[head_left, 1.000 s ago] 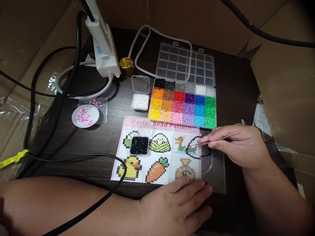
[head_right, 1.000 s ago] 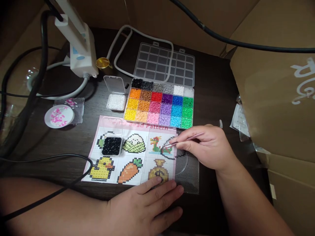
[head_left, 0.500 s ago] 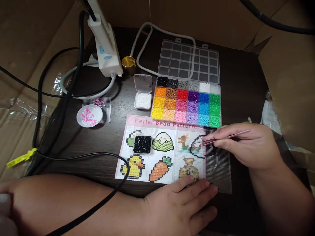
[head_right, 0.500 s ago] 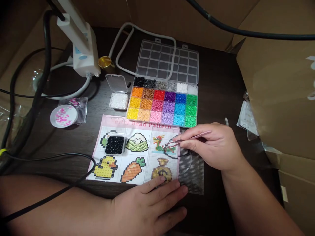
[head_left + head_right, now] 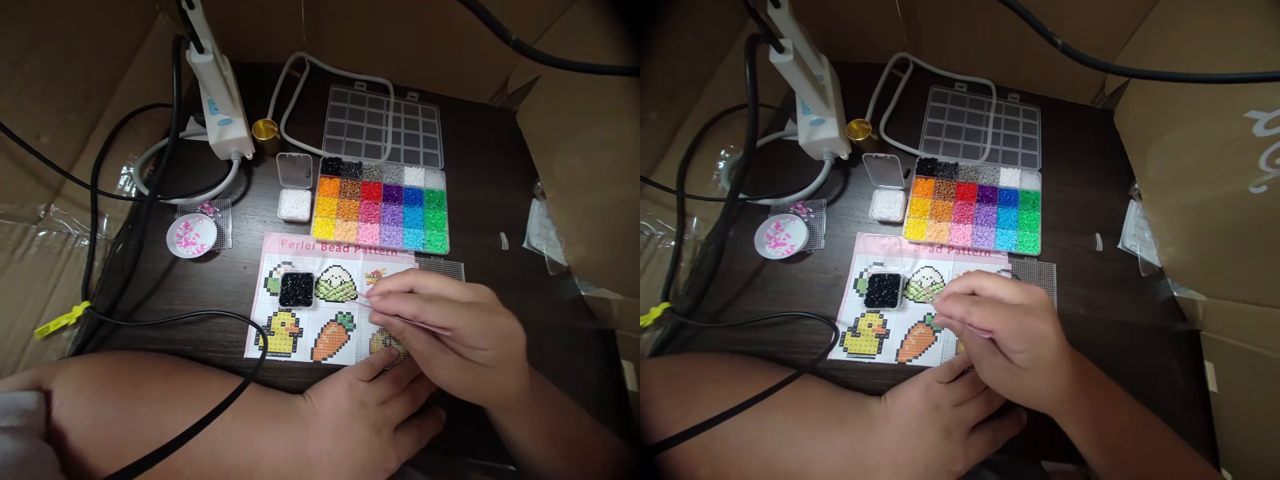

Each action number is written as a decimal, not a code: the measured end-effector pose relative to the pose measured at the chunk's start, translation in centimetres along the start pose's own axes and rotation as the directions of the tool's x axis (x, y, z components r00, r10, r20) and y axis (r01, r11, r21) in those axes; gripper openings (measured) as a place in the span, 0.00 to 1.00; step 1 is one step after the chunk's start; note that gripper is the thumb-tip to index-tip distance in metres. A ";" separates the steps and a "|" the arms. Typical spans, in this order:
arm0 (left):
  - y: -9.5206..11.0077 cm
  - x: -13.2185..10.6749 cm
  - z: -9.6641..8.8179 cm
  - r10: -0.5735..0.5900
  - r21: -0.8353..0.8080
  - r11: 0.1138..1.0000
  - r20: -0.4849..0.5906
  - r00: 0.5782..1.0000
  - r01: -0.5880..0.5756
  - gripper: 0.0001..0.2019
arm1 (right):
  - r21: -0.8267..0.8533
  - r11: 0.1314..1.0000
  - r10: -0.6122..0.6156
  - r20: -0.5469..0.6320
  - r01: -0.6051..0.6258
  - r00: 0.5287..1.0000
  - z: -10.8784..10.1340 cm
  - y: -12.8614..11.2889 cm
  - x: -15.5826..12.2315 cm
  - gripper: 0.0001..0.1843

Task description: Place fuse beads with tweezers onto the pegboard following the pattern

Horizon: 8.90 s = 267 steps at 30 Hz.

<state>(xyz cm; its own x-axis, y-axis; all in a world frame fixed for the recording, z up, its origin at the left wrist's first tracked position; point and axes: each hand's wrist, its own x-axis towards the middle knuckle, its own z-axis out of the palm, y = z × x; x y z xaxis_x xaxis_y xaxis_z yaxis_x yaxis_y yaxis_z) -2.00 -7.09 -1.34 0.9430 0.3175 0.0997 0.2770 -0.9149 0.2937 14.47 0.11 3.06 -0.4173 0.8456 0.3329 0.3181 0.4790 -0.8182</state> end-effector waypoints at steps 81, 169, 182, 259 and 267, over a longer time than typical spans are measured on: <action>-0.4 -0.1 0.7 0.000 -0.004 1.000 -0.075 0.997 0.000 0.23 | 0.307 0.945 0.071 0.144 -0.112 0.987 -4.9 6.3 0.2 0.07; 0.1 -0.2 0.4 -0.028 -0.043 0.999 -0.032 0.999 0.027 0.25 | 0.208 0.969 0.106 0.123 -0.130 0.987 -4.9 6.1 0.3 0.07; -0.1 -0.1 0.5 -0.017 -0.054 0.998 -0.016 1.000 0.016 0.25 | 0.249 0.957 0.127 0.110 -0.151 0.986 -4.9 6.2 0.2 0.10; -0.2 -0.2 -0.4 0.002 0.000 1.000 0.013 1.000 -0.002 0.27 | 0.299 0.924 0.228 0.072 -0.239 0.971 -4.9 6.5 -0.6 0.09; -0.2 -0.3 0.0 -0.007 -0.019 1.000 -0.003 1.000 0.007 0.27 | 0.256 0.931 0.245 0.091 -0.261 0.965 -4.8 6.1 -0.3 0.06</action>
<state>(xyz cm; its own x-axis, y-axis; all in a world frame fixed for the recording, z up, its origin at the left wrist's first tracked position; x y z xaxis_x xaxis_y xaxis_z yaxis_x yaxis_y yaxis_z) -2.29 -7.01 -1.37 0.9403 0.3252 0.1006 0.2805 -0.9077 0.3120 20.57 3.90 0.23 -0.4025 0.9121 0.0776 0.1871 0.1650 -0.9684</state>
